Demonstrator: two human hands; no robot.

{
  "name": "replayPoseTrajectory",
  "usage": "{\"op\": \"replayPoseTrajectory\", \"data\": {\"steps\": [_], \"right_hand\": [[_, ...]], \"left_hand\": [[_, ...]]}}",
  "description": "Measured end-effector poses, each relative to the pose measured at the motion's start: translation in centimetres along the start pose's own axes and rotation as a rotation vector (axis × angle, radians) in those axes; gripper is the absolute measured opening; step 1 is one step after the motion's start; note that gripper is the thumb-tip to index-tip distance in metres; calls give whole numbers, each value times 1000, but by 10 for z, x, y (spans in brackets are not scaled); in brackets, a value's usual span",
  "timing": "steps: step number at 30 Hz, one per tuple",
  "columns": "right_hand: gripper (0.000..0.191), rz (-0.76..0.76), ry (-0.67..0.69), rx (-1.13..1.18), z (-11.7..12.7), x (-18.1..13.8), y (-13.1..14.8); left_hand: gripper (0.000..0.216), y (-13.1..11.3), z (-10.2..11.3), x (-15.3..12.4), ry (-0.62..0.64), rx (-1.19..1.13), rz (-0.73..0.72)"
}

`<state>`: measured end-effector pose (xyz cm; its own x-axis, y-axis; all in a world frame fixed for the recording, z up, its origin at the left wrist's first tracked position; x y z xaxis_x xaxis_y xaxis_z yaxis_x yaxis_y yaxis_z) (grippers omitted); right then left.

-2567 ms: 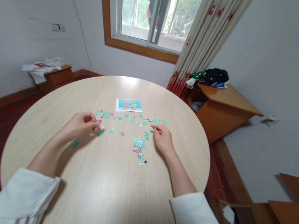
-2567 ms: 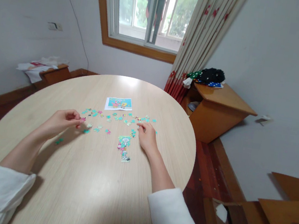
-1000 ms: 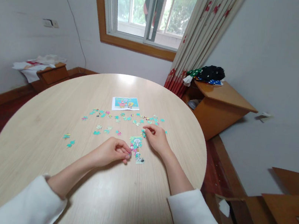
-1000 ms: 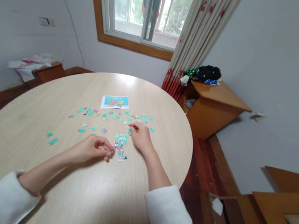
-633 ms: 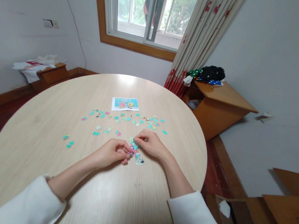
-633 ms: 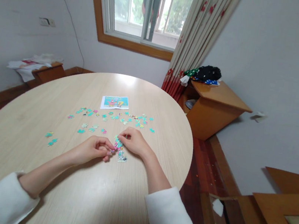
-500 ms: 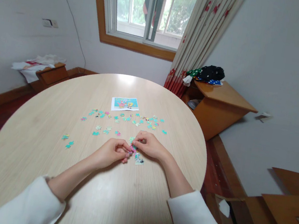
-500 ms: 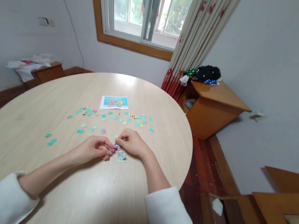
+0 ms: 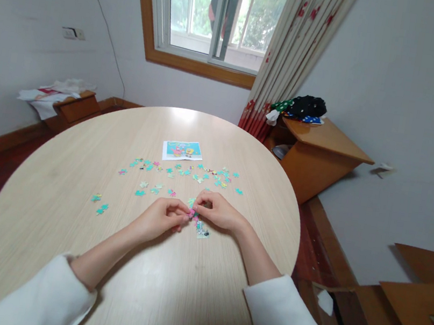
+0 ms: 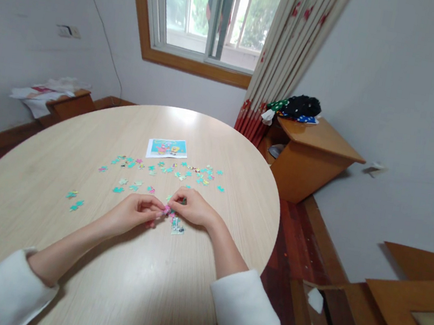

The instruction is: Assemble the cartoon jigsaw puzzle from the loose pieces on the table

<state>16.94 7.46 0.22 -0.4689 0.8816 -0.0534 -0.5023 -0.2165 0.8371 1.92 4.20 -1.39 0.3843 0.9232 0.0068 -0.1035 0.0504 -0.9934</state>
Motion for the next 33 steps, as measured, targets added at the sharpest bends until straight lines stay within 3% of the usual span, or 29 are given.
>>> {"op": "replayPoseTrajectory", "data": {"steps": [4, 7, 13, 33], "right_hand": [[14, 42, 7, -73, 2, -1, -1], [13, 43, 57, -145, 0, -3, -2], [9, 35, 83, -184, -2, -4, -2], [7, 6, 90, -246, -4, -3, -2]], "left_hand": [[16, -5, 16, 3, -121, 296, -137], [21, -5, 19, 3, -136, 445, -195], [15, -6, 4, -1, 1, 510, -249], [12, -5, -8, -4, 170, 683, -311]]}}
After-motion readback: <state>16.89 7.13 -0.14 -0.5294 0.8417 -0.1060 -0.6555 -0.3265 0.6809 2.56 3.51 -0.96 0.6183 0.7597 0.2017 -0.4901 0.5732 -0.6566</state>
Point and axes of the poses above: each hand's wrist, its own x-axis towards the middle knuckle, its own z-axis out of the back of the hand, y = z × x, the point moved 4 cm from there along x, towards the middle knuckle, and after that the axes turned 11 degrees about -z, right-handed, at the moved point
